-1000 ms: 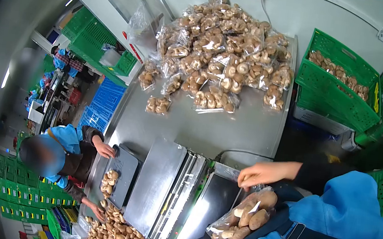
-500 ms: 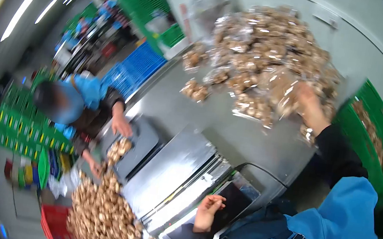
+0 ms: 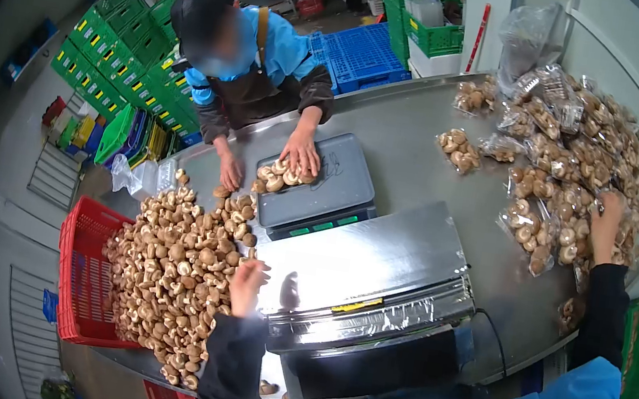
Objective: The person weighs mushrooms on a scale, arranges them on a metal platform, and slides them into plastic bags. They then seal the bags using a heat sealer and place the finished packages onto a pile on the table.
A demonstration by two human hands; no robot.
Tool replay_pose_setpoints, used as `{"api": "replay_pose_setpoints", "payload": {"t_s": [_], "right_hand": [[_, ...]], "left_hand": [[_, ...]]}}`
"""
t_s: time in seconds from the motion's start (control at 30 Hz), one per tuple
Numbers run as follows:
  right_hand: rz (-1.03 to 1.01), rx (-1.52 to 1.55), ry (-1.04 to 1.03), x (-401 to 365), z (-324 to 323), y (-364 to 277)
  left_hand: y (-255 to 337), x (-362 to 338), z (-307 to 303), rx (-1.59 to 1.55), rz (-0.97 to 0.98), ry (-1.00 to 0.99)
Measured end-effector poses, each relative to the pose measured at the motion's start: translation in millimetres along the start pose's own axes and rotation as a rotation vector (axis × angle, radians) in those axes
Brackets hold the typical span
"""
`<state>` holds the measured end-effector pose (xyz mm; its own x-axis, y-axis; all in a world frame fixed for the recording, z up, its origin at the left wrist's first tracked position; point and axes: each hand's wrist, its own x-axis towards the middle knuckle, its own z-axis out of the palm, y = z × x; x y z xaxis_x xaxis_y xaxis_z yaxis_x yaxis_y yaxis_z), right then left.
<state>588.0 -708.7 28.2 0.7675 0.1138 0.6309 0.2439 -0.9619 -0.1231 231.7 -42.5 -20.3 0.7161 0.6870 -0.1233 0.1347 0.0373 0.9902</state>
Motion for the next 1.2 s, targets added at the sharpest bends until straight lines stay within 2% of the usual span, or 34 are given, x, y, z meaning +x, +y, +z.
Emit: {"api": "replay_pose_setpoints", "payload": {"t_s": [0.07,0.1,0.17,0.2,0.27,0.3,0.37,0.47,0.53,0.57,0.67,0.77,0.8,0.9,0.93,0.97,1.03,1.13,1.2], "right_hand": [[-0.132,0.285,-0.115,5,16,-65],[-0.129,0.350,-0.239,6,13,-110],[-0.276,0.539,-0.492,4,36,-168],[-0.479,0.536,-0.517,4,29,-211],[-0.545,0.574,-0.715,5,40,-276],[-0.577,0.621,-0.752,6,51,-304],[-0.635,0.702,-0.789,1,83,-349],[-0.699,0.864,-0.781,0,128,-421],[-0.438,0.945,-1.017,1,159,-470],[-0.343,0.994,-1.044,3,176,-491],[-0.027,1.091,-1.072,3,218,-547],[-0.040,1.054,-0.879,3,247,-583],[-0.029,1.060,-0.878,3,247,-588],[-0.001,1.071,-0.878,-2,247,-589],[0.005,1.073,-0.876,-3,246,-585],[0.014,1.075,-0.872,-6,247,-581],[-0.007,1.071,-0.851,-8,248,-572],[-0.035,1.054,-0.848,-5,247,-565],[-0.047,1.058,-0.871,-1,245,-563]], "left_hand": [[-37,58,-38,-0.022,0.067,0.091],[-42,79,-47,-0.083,0.017,0.056],[-53,115,-54,-0.013,-0.046,0.049],[-61,133,-58,-0.025,-0.055,0.013],[-92,175,-67,-0.075,-0.058,-0.048],[-78,180,-59,-0.004,-0.094,-0.032],[-74,201,-48,0.162,-0.037,0.020],[-97,248,-43,0.212,0.116,0.055],[-108,278,-40,0.340,0.177,0.053],[-96,279,-30,0.395,0.186,0.064],[-54,274,-7,0.852,0.266,0.067],[-63,275,-3,0.875,0.399,0.067],[-63,273,-4,0.910,0.369,0.076],[-64,277,-10,0.492,0.143,0.068],[-71,285,-20,0.193,-0.003,-0.016],[-65,284,-20,-0.068,-0.042,-0.067],[-59,277,-9,-0.284,-0.093,0.033],[-63,272,5,0.113,0.031,0.002],[-59,272,8,0.403,0.164,0.088]]}}
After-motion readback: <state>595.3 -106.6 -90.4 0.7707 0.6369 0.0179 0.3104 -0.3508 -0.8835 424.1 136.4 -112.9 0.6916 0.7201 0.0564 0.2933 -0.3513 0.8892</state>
